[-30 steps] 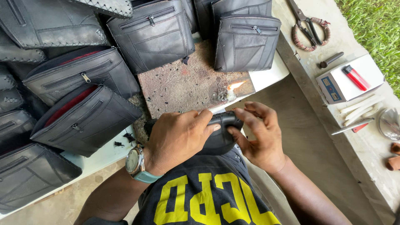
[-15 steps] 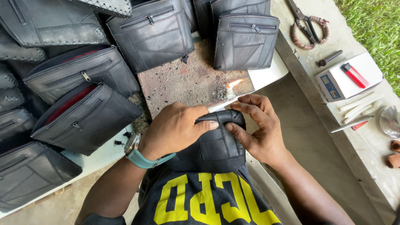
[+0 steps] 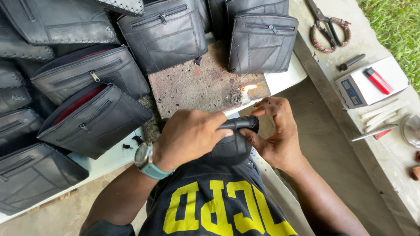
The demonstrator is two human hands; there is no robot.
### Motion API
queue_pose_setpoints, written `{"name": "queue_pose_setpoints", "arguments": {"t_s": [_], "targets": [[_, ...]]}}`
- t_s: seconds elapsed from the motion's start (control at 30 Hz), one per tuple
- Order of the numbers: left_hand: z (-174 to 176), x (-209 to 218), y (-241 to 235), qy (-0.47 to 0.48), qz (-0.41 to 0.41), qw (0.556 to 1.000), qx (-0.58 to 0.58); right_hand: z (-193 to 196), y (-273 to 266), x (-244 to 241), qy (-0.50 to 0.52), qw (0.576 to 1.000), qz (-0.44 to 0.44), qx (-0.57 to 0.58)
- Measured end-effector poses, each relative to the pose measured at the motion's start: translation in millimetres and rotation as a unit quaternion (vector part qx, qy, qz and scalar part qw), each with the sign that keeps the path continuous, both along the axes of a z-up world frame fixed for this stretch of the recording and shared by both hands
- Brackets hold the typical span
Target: The person repeatedly picks up small black leather pouches, opens them, and uses a lighter to heat the edges of the zipper area. After heating, the person closes the pouch and places it into a cardboard box. The process is repeated for multiple pouches.
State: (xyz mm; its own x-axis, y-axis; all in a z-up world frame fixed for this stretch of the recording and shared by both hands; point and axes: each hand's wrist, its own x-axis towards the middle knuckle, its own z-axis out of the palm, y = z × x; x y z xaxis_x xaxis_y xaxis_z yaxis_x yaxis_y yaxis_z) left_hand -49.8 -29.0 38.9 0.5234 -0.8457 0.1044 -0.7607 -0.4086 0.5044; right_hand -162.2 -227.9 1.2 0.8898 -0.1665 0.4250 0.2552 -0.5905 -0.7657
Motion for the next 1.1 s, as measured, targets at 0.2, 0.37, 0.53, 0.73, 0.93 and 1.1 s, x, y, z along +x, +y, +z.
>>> {"name": "queue_pose_setpoints", "arguments": {"t_s": [0.2,0.37,0.53,0.73,0.93,1.1], "targets": [[1.6,-7.1,6.9,-0.057,-0.005,0.998,-0.016,2.1,3.0,0.9,0.009,0.996,0.062,-0.057],[0.0,-4.9,4.8,-0.069,-0.001,0.997,-0.033,-2.8,3.4,3.1,-0.007,0.996,0.061,-0.06],[-2.9,4.6,-0.4,0.058,0.021,0.998,0.024,-11.3,-1.2,-1.1,-0.017,0.999,0.029,-0.023],[-8.4,17.3,4.8,0.107,0.006,0.994,-0.031,-19.3,-8.3,-7.2,0.173,0.955,0.049,0.235],[-28.9,32.7,6.6,0.142,0.011,0.987,-0.08,-35.3,-17.5,-13.8,0.233,0.838,0.14,0.474],[-40.7,51.7,13.9,0.165,0.082,0.976,-0.119,-40.2,-39.6,-18.7,0.223,0.687,0.208,0.66]]}}
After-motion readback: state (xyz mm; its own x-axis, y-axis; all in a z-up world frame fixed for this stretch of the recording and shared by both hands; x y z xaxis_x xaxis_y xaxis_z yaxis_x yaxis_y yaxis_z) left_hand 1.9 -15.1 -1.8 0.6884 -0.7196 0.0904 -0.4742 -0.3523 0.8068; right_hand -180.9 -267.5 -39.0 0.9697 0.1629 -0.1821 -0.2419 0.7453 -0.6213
